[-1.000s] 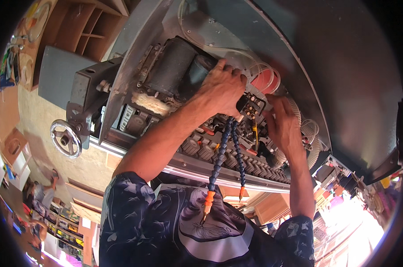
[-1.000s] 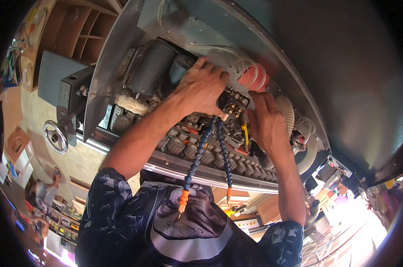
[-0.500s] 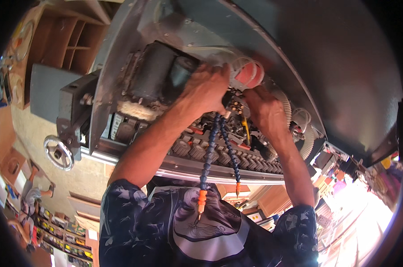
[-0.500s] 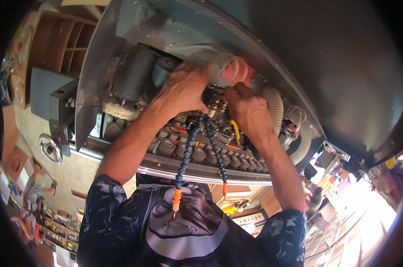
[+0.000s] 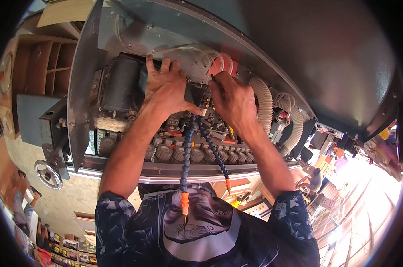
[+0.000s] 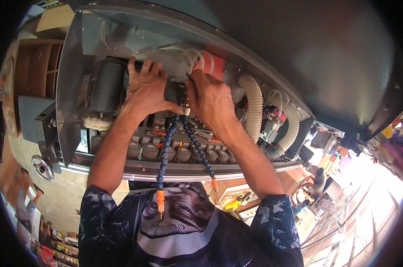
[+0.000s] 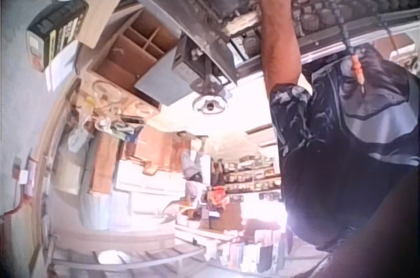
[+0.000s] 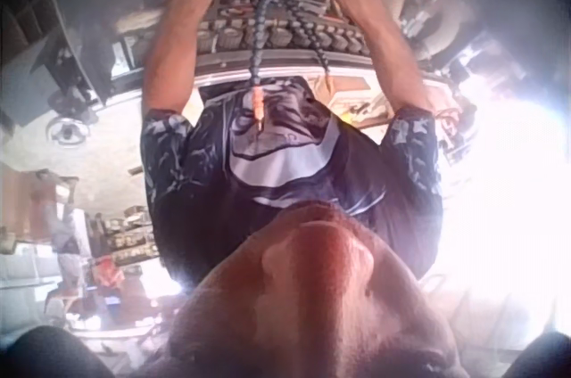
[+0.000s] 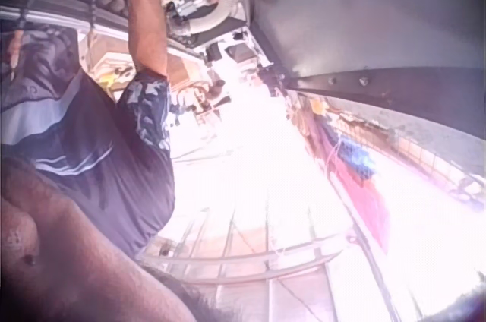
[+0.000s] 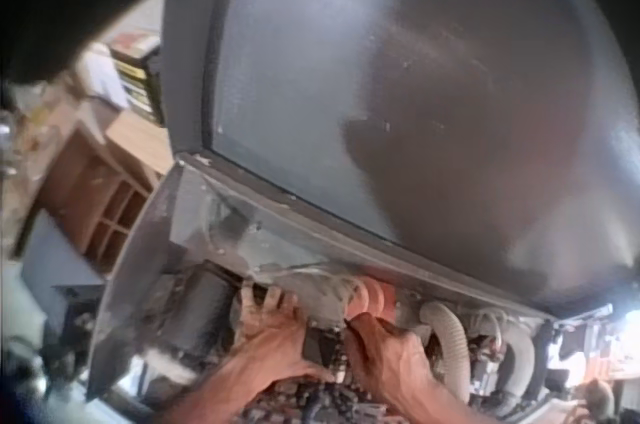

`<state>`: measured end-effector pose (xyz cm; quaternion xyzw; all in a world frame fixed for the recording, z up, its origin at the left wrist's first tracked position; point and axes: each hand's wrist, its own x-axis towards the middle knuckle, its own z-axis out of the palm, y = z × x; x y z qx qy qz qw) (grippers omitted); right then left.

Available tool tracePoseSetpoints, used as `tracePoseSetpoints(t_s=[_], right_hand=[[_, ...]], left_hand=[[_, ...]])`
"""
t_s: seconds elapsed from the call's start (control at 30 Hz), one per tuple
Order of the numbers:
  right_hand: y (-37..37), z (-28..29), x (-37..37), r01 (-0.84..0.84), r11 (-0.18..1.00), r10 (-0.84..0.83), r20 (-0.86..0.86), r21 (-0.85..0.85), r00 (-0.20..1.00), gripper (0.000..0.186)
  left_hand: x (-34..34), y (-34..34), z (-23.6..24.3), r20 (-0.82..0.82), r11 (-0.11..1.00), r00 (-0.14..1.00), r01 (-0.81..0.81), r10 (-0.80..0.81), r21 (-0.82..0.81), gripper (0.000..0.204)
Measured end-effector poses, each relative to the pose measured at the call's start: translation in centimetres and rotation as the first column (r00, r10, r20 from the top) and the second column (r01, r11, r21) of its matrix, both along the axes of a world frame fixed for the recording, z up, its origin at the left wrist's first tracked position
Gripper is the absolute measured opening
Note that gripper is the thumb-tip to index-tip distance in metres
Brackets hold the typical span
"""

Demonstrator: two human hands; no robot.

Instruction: The person works on a large industrial machine, using pliers to adjust small components and connecting flexible hoses to the machine's internal parts. The person repeatedly handles the hoses and small parts, making adjustments throughout the clip.

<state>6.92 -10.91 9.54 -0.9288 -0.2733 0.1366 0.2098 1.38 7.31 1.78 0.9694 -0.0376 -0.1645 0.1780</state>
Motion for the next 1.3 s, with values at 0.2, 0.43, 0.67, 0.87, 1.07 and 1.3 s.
tracePoseSetpoints(t_s=[0.2, 0.43, 0.67, 0.87, 1.07, 1.3], right_hand=[[1.3, -1.9, 0.6, 0.020, 0.999, -0.020, 0.019, -0.037, 1.000, 0.015], [1.5, -2.5, 0.1, 0.053, 0.995, -0.047, 0.073, -0.081, 0.996, 0.014], [2.9, -0.9, 0.8, 0.232, 0.972, -0.206, -0.352, 0.033, 0.913, 0.021], [2.9, -1.8, 1.4, -0.166, 0.980, 0.159, -0.075, -0.105, 0.984, 0.015], [3.5, 0.6, 0.7, -0.420, 0.865, 0.393, -0.152, -0.273, 0.907, 0.029], [0.4, -0.4, -0.2, -0.289, 0.954, 0.276, -0.135, -0.085, 0.952, 0.039]], left_hand=[[0.2, 0.0, -0.1, -0.012, 1.000, 1.000, 0.012, -0.012, 0.018, 0.118], [0.1, 0.0, -0.2, -0.021, 1.000, 1.000, 0.008, -0.007, 0.020, 0.118], [0.3, 0.1, 0.3, -0.073, 0.999, 0.997, 0.038, -0.035, 0.036, 0.120], [0.8, 0.3, 0.6, -0.127, 0.998, 0.990, 0.061, -0.057, 0.030, 0.119], [0.2, 0.4, 0.1, -0.053, 0.998, 0.997, 0.058, -0.058, 0.002, 0.114], [0.0, 0.2, -0.3, 0.021, 0.998, 0.998, 0.056, -0.057, 0.033, 0.110]])
